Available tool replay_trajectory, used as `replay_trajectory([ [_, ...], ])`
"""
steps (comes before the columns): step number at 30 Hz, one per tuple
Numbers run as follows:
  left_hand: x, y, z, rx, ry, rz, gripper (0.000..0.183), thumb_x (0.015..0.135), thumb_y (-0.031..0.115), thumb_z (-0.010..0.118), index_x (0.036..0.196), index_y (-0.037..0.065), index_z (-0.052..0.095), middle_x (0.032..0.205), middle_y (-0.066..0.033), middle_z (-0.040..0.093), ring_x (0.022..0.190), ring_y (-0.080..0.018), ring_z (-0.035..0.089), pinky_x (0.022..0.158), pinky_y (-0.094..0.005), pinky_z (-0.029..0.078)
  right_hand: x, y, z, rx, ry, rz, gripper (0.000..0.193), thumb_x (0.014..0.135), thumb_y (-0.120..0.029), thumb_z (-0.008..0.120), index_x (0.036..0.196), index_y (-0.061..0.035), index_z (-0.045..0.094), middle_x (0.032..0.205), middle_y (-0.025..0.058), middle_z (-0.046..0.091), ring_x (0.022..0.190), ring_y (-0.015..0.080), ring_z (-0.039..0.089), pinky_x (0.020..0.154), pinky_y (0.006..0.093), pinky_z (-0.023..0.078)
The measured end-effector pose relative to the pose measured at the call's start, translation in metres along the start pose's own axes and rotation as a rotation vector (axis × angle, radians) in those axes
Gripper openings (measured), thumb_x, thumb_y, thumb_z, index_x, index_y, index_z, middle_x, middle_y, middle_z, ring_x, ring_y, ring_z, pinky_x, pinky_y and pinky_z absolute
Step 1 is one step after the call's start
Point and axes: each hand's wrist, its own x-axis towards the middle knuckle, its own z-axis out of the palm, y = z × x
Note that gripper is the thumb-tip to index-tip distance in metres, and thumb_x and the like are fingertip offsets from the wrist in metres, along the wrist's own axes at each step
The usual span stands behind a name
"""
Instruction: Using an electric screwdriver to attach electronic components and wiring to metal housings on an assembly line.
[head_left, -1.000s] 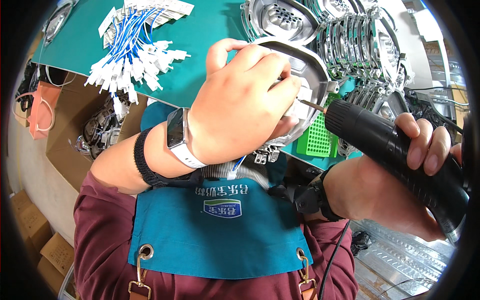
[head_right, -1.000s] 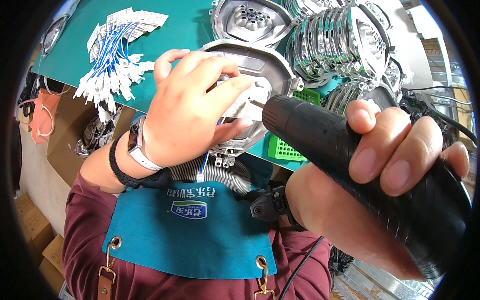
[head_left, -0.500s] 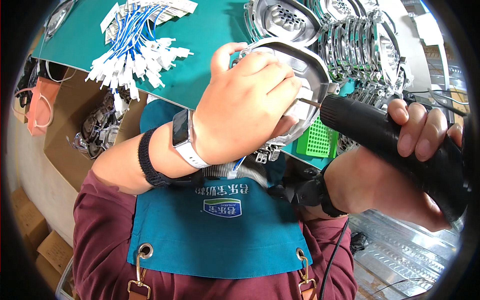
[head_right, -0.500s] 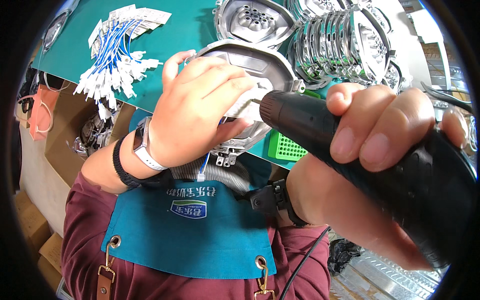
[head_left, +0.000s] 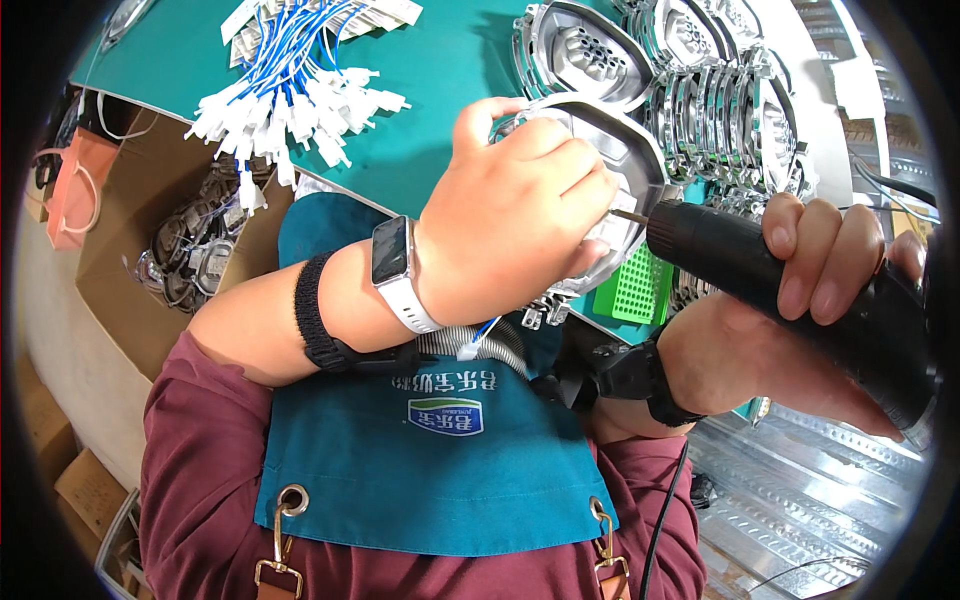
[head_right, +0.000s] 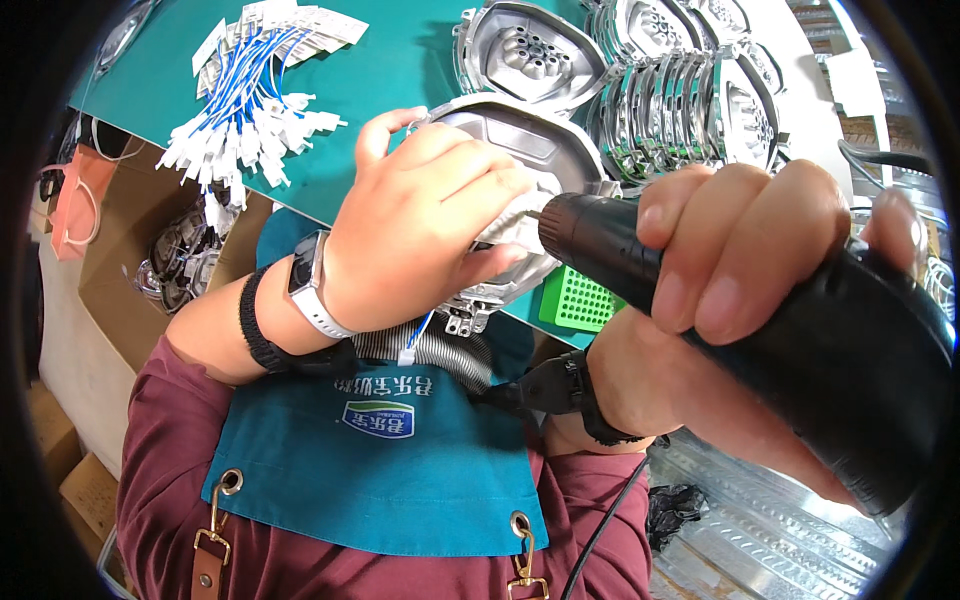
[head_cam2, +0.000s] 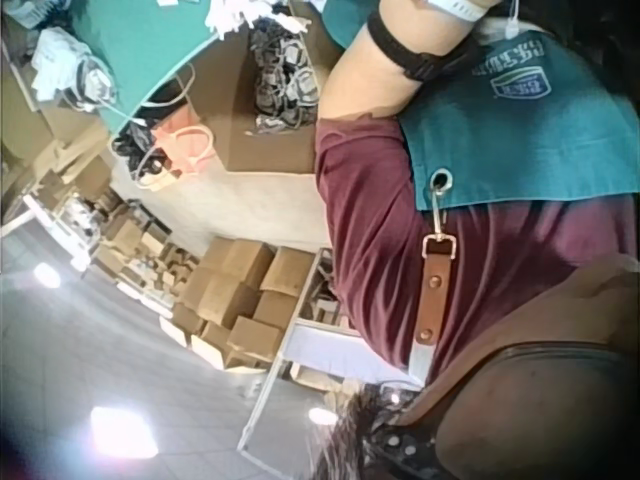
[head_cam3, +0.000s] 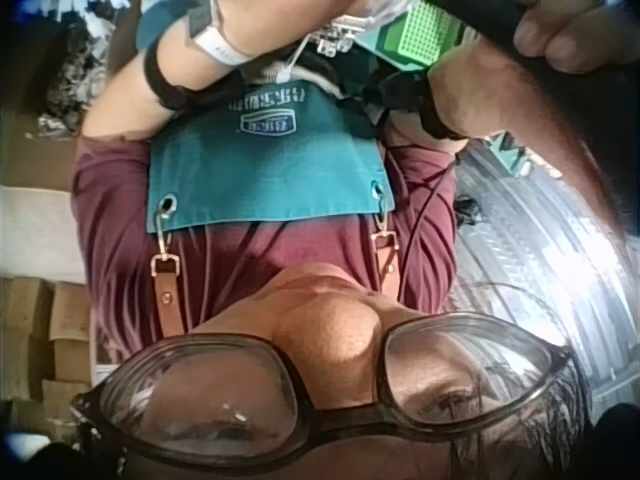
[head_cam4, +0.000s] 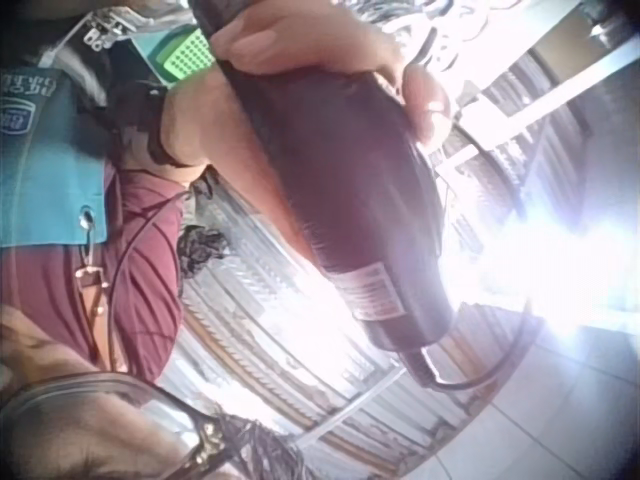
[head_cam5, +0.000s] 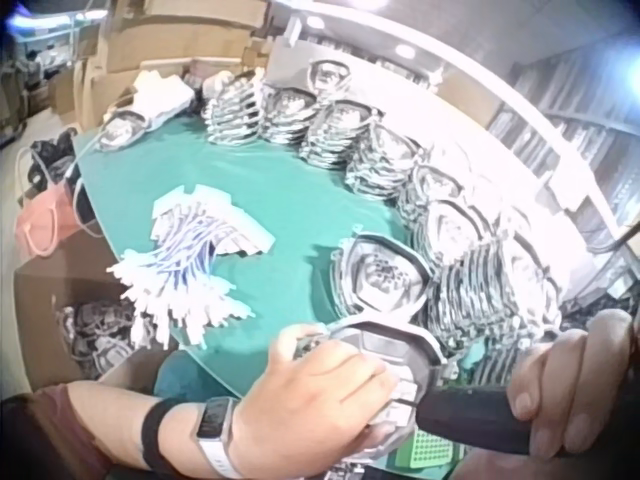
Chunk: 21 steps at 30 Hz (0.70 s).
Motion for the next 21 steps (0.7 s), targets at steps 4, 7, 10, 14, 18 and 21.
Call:
replay_trajectory([
  [4,-0.001,0.000,0.000,-0.014,0.012,-0.003,0.044,0.061,0.022,0.078,0.101,0.015,0.062,0.099,0.0043,0.061,0.095,-0.0173,0.054,0.092,-0.0467,0.031,0.000,0.005,-0.006,0.071,-0.130,-0.022,0.100,0.042,-0.083,0.068,0.106,-0.0086,0.052,0.070,0.0016,0.048,0.058,0.0122,0.045,0.067,0.0316,0.036],
  [7,-0.001,0.000,0.001,-0.019,0.021,-0.008,0.044,0.060,0.022,0.078,0.101,0.015,0.062,0.099,0.0044,0.061,0.096,-0.0172,0.054,0.092,-0.0466,0.031,-0.003,0.009,-0.003,0.127,-0.117,-0.005,0.101,0.034,-0.078,0.074,0.104,-0.0100,0.052,0.069,-0.0001,0.047,0.058,0.0108,0.045,0.067,0.0298,0.035],
  [10,0.000,0.000,0.003,-0.014,0.018,-0.007,0.044,0.060,0.021,0.078,0.102,0.015,0.062,0.100,0.0042,0.062,0.096,-0.0173,0.055,0.092,-0.0467,0.031,-0.005,0.014,0.003,0.200,-0.033,-0.035,0.092,0.040,-0.075,0.077,0.101,-0.0107,0.052,0.068,-0.0020,0.047,0.058,0.0096,0.045,0.068,0.0286,0.035],
  [14,0.000,-0.001,0.002,-0.004,0.009,-0.006,0.045,0.060,0.021,0.078,0.102,0.015,0.061,0.099,0.0040,0.062,0.095,-0.0175,0.055,0.092,-0.0470,0.031,0.003,0.019,-0.001,0.243,-0.122,-0.007,0.088,0.043,-0.073,0.077,0.099,-0.0112,0.051,0.067,-0.0032,0.047,0.057,0.0087,0.045,0.067,0.0273,0.035],
  [18,-0.001,-0.001,0.002,-0.010,0.020,-0.008,0.047,0.059,0.020,0.079,0.102,0.015,0.061,0.098,0.0040,0.061,0.095,-0.0175,0.055,0.092,-0.0475,0.032,0.006,0.019,-0.014,0.280,-0.183,0.004,0.088,0.043,-0.075,0.076,0.100,-0.0117,0.050,0.066,-0.0036,0.047,0.057,0.0084,0.045,0.066,0.0274,0.036],
  [21,0.000,0.000,0.002,-0.011,0.020,-0.011,0.047,0.059,0.020,0.079,0.102,0.015,0.061,0.098,0.0040,0.061,0.095,-0.0176,0.055,0.092,-0.0478,0.031,0.003,0.018,-0.017,0.289,-0.102,0.001,0.088,0.044,-0.075,0.075,0.101,-0.0120,0.051,0.066,-0.0035,0.048,0.056,0.0084,0.045,0.066,0.0278,0.037],
])
